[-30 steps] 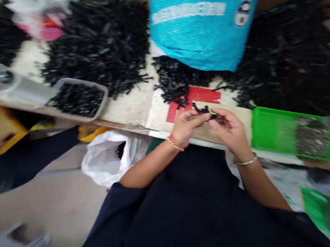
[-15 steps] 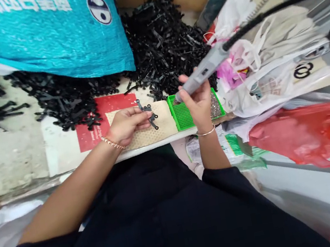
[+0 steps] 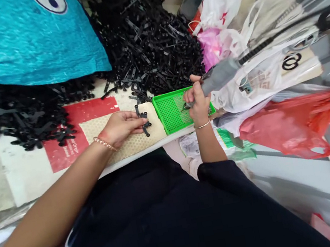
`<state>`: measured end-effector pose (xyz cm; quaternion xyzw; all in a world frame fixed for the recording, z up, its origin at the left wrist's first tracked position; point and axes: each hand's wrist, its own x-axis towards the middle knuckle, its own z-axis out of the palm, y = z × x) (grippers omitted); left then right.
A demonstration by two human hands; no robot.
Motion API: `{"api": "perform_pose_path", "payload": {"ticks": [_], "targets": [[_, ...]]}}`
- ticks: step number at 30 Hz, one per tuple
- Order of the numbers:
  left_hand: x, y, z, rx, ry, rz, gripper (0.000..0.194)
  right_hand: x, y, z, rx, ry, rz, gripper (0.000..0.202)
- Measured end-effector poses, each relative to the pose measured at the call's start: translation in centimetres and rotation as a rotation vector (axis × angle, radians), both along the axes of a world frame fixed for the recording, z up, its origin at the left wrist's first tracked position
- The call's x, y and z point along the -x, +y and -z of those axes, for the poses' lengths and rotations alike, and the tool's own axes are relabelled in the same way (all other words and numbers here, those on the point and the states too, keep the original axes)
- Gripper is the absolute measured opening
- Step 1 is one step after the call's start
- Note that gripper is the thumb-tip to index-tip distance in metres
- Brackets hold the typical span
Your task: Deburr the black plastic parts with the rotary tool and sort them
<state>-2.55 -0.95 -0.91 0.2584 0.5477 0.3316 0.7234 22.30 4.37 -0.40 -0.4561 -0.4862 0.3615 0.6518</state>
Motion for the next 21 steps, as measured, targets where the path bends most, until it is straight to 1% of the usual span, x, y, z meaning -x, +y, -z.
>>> {"api": "perform_pose_path", "payload": {"ticks": [3, 6, 9, 12, 16, 21], "targets": [[0.0, 0.0, -0.2, -0.002, 0.006, 0.017, 0.032, -0.4, -1.4, 0.8, 0.049, 0.021, 0.058, 0.053], [-0.1, 0.0, -0.4, 0.008, 0.025, 0.009, 0.027, -0.6, -2.2, 1.0, 0.045, 0.04, 0.057, 0.053], [-0.3, 0.0, -0.6, 0.014, 0.041, 0.001, 0.023, -0.6, -2.3, 1.1, 0.043, 0.055, 0.03, 0.054], [-0.3, 0.0, -0.5, 0.009, 0.042, -0.002, 0.021, -0.7, -2.1, 1.4, 0.06, 0.05, 0.03, 0.055], [-0.1, -0.1, -0.3, -0.004, 0.039, 0.01, 0.025, -0.8, -2.0, 1.7, 0.075, 0.019, 0.042, 0.056], [0.1, -0.1, 0.0, -0.03, 0.042, 0.033, 0.03, -0.8, -1.9, 2.1, 0.064, 0.032, 0.029, 0.056]]}}
